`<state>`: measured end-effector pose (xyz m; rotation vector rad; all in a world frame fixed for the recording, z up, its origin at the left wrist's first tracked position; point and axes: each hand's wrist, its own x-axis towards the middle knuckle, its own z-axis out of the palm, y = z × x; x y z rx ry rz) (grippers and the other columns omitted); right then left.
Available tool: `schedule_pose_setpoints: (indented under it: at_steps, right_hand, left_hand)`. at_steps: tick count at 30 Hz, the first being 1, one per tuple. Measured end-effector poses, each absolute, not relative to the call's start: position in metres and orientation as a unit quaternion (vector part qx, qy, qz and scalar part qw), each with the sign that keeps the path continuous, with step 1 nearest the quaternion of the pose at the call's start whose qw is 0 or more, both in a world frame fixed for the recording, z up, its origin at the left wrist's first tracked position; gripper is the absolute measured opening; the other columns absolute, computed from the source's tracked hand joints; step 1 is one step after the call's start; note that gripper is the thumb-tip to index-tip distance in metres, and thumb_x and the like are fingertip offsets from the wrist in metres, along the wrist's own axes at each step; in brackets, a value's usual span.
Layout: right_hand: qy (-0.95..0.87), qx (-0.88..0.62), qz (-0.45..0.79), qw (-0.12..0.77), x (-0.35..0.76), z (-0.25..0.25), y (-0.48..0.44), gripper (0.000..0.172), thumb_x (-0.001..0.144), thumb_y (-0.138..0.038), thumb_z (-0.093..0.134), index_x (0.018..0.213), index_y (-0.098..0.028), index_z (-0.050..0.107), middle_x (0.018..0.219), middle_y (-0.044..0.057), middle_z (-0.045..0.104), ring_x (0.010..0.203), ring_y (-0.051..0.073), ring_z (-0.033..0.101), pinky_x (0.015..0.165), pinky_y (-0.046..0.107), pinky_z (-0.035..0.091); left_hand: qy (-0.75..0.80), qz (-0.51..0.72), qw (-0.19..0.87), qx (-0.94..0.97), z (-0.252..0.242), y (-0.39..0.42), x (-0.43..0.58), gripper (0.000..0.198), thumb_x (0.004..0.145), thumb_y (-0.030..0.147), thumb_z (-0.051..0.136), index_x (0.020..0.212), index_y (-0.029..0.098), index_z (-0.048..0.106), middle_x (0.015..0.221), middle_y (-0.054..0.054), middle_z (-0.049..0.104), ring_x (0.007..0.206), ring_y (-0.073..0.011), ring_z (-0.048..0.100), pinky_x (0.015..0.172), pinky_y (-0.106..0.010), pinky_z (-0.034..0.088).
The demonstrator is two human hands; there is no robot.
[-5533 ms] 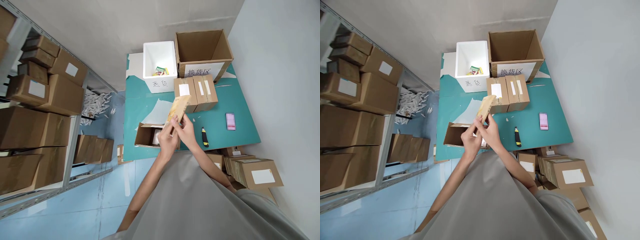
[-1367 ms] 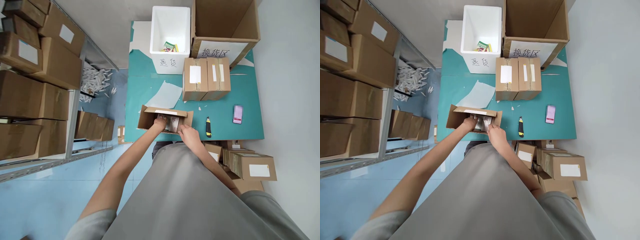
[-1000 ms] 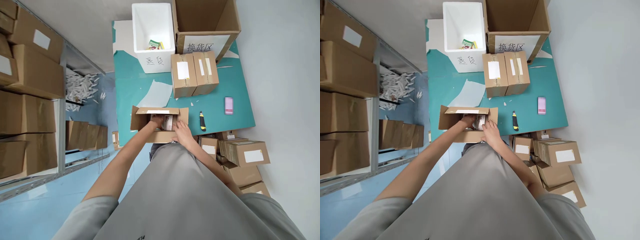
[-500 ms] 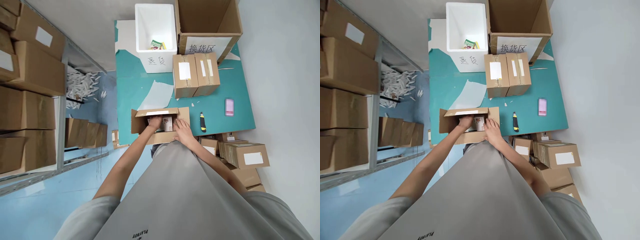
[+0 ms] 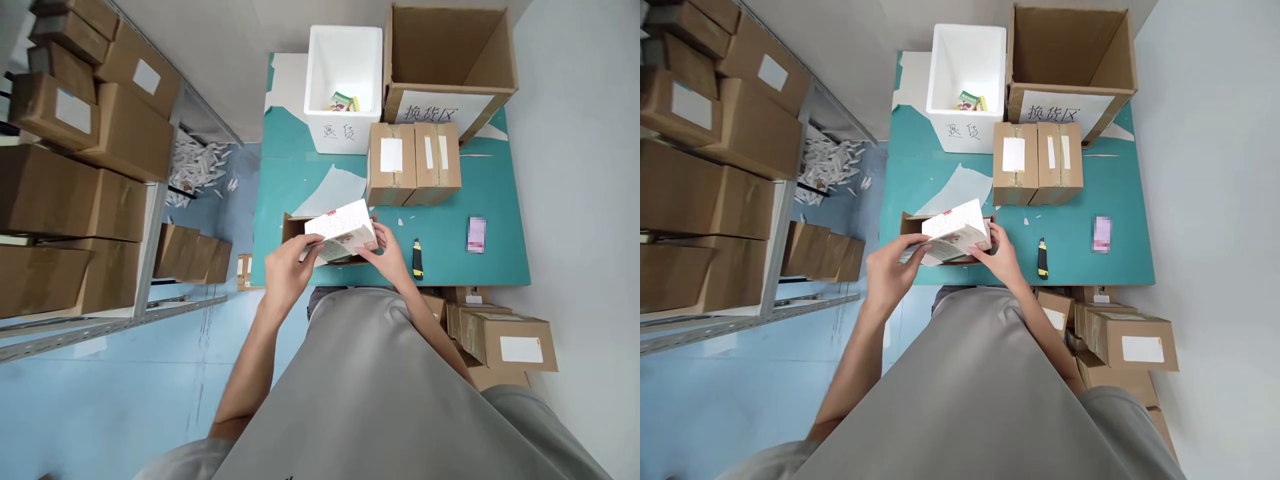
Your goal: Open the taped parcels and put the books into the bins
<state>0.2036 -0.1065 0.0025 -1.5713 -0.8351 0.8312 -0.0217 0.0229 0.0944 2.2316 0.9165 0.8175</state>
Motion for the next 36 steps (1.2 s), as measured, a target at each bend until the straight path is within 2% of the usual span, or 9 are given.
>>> schedule_pose_setpoints:
  at_steps: [4, 8, 10, 15, 19, 22, 27, 30, 36]
  right_hand:
    - [-0.319, -0.551, 0.352, 0.686, 0.197, 0.046, -0.089, 0.107, 0.080, -0.068, 0.099, 0.168, -0.030, 0.052, 0.157, 0.013, 0.073, 0.147, 0.034, 0.069, 0.123, 0.049, 0.060]
    - [-0.302, -0.515, 0.308, 0.741, 0.193, 0.080, -0.069, 0.081, 0.089, -0.070, 0.090, 0.153, -0.027, 0.066, 0.149, 0.012, 0.078, 0.144, 0.034, 0.071, 0.121, 0.048, 0.062]
    - [-0.280, -0.506, 0.301, 0.758, 0.196, 0.087, -0.060, 0.070, 0.093, -0.071, 0.086, 0.145, -0.027, 0.071, 0.143, 0.012, 0.082, 0.139, 0.035, 0.075, 0.117, 0.049, 0.064]
    - [-0.262, -0.517, 0.300, 0.758, 0.218, 0.079, -0.042, 0.070, 0.094, -0.075, 0.082, 0.143, -0.027, 0.073, 0.143, 0.011, 0.082, 0.139, 0.035, 0.075, 0.118, 0.052, 0.064]
    - [-0.284, -0.596, 0.235, 0.713, 0.226, 0.073, -0.041, 0.083, 0.089, -0.080, 0.084, 0.152, -0.028, 0.070, 0.161, 0.013, 0.071, 0.153, 0.036, 0.065, 0.128, 0.055, 0.057]
    - [-0.302, -0.622, 0.225, 0.687, 0.213, 0.076, -0.048, 0.079, 0.094, -0.078, 0.081, 0.156, -0.031, 0.069, 0.168, 0.013, 0.065, 0.156, 0.036, 0.062, 0.128, 0.055, 0.058]
    - [-0.317, -0.562, 0.294, 0.705, 0.186, 0.085, -0.054, 0.066, 0.098, -0.075, 0.077, 0.144, -0.027, 0.078, 0.153, 0.012, 0.076, 0.139, 0.035, 0.076, 0.115, 0.050, 0.067]
    - [-0.270, -0.579, 0.286, 0.715, 0.192, 0.084, -0.054, 0.061, 0.102, -0.078, 0.068, 0.131, -0.026, 0.084, 0.142, 0.010, 0.083, 0.133, 0.035, 0.079, 0.111, 0.049, 0.070]
    - [-0.221, -0.612, 0.328, 0.685, 0.209, 0.052, -0.038, 0.074, 0.077, -0.069, 0.096, 0.132, -0.022, 0.084, 0.136, 0.015, 0.085, 0.128, 0.037, 0.082, 0.117, 0.053, 0.065]
  left_hand:
    - [0.351, 0.395, 0.436, 0.728, 0.120, 0.027, -0.010, 0.036, 0.099, 0.054, 0.086, 0.115, 0.022, 0.080, 0.110, -0.007, 0.085, 0.103, -0.0231, 0.082, 0.094, -0.034, 0.066]
    - [0.354, 0.449, 0.432, 0.698, 0.114, 0.032, 0.009, 0.046, 0.097, 0.063, 0.086, 0.116, 0.022, 0.076, 0.133, -0.013, 0.077, 0.130, -0.0293, 0.075, 0.113, -0.046, 0.063]
    - [0.359, 0.437, 0.460, 0.684, 0.110, 0.035, 0.015, 0.054, 0.097, 0.067, 0.084, 0.128, 0.023, 0.075, 0.147, -0.016, 0.072, 0.141, -0.0330, 0.071, 0.117, -0.050, 0.060]
    - [0.331, 0.314, 0.636, 0.622, 0.108, 0.039, 0.024, 0.067, 0.095, 0.074, 0.082, 0.135, 0.020, 0.082, 0.138, -0.014, 0.083, 0.132, -0.0372, 0.077, 0.111, -0.048, 0.064]
    - [0.348, 0.360, 0.600, 0.624, 0.110, 0.033, 0.035, 0.064, 0.098, 0.071, 0.079, 0.139, 0.022, 0.084, 0.138, -0.008, 0.084, 0.130, -0.0348, 0.078, 0.110, -0.045, 0.065]
    - [0.376, 0.399, 0.525, 0.651, 0.107, 0.021, 0.045, 0.061, 0.107, 0.065, 0.070, 0.149, 0.022, 0.079, 0.132, -0.007, 0.086, 0.123, -0.0312, 0.081, 0.108, -0.043, 0.066]
    - [0.276, 0.408, 0.388, 0.779, 0.100, 0.004, 0.055, 0.048, 0.113, 0.048, 0.067, 0.155, 0.026, 0.075, 0.154, -0.008, 0.076, 0.143, -0.0314, 0.074, 0.126, -0.047, 0.058]
    - [0.234, 0.356, 0.371, 0.825, 0.095, 0.007, 0.055, 0.049, 0.112, 0.045, 0.069, 0.158, 0.027, 0.072, 0.166, -0.008, 0.066, 0.156, -0.0314, 0.063, 0.133, -0.049, 0.052]
    - [0.283, 0.262, 0.448, 0.806, 0.069, 0.013, 0.061, 0.048, 0.110, 0.050, 0.070, 0.155, 0.031, 0.075, 0.164, -0.007, 0.067, 0.155, -0.0358, 0.063, 0.126, -0.052, 0.059]
